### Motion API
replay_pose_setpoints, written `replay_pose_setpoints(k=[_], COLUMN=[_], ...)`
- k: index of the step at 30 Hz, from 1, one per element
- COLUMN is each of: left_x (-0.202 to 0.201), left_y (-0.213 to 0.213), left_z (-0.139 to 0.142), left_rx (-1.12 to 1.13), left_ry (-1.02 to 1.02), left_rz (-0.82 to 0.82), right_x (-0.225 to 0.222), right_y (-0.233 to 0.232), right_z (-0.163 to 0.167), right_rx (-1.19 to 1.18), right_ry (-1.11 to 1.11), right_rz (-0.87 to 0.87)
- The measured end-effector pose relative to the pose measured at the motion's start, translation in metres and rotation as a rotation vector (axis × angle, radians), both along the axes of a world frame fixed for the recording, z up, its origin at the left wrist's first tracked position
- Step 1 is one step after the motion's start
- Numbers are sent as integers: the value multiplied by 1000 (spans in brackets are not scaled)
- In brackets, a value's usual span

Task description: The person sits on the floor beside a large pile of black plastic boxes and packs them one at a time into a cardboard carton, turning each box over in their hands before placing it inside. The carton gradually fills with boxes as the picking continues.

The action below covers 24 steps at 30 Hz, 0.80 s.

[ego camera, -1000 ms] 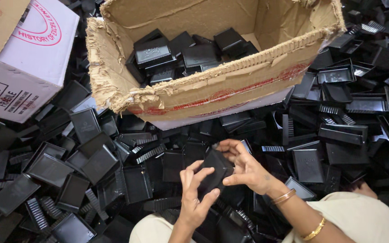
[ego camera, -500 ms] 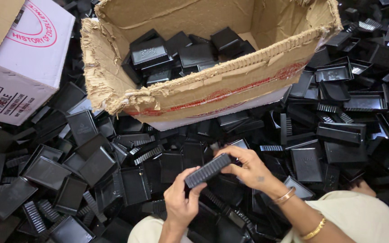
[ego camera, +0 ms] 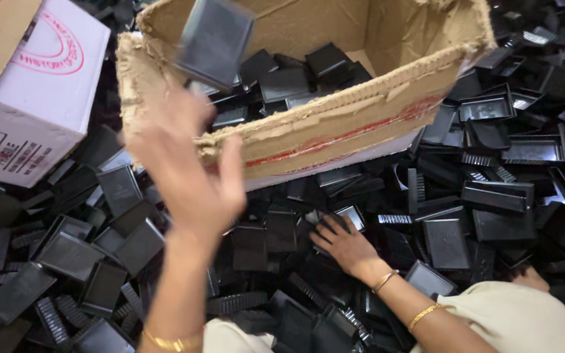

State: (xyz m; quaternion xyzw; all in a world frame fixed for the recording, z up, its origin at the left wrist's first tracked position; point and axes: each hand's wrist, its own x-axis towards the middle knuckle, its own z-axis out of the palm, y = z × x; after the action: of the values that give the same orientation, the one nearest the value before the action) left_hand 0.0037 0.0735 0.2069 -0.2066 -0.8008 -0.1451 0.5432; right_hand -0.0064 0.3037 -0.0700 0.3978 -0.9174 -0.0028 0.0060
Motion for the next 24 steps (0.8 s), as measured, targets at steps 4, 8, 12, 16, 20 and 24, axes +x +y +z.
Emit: replay_pose_setpoints(k=[4,8,12,16,20,24], left_x=[9,2,-8,6,32,39], left_y=[30,39,36,33,29,32], left_z=[-117,-214,-235,-212,-195,-197], left_rx=[32,-189,-302,-12,823,1616], left_ry=[-599,-952,-1250,-1243,-952,-642], left_rz=[-80,373,436,287,-270,-802], right_x=[1,1,1,-3,-3,6], right_y=[8,8,11,10,6,6], right_z=[-8,11,28,33,37,46], right_rx=[-32,-452,-736,-1144,-1275,-1265], right_ry=[-70,-386,-430,-920,-1167,-1141], right_rz=[-91,-453,-389,-430,-308,-146])
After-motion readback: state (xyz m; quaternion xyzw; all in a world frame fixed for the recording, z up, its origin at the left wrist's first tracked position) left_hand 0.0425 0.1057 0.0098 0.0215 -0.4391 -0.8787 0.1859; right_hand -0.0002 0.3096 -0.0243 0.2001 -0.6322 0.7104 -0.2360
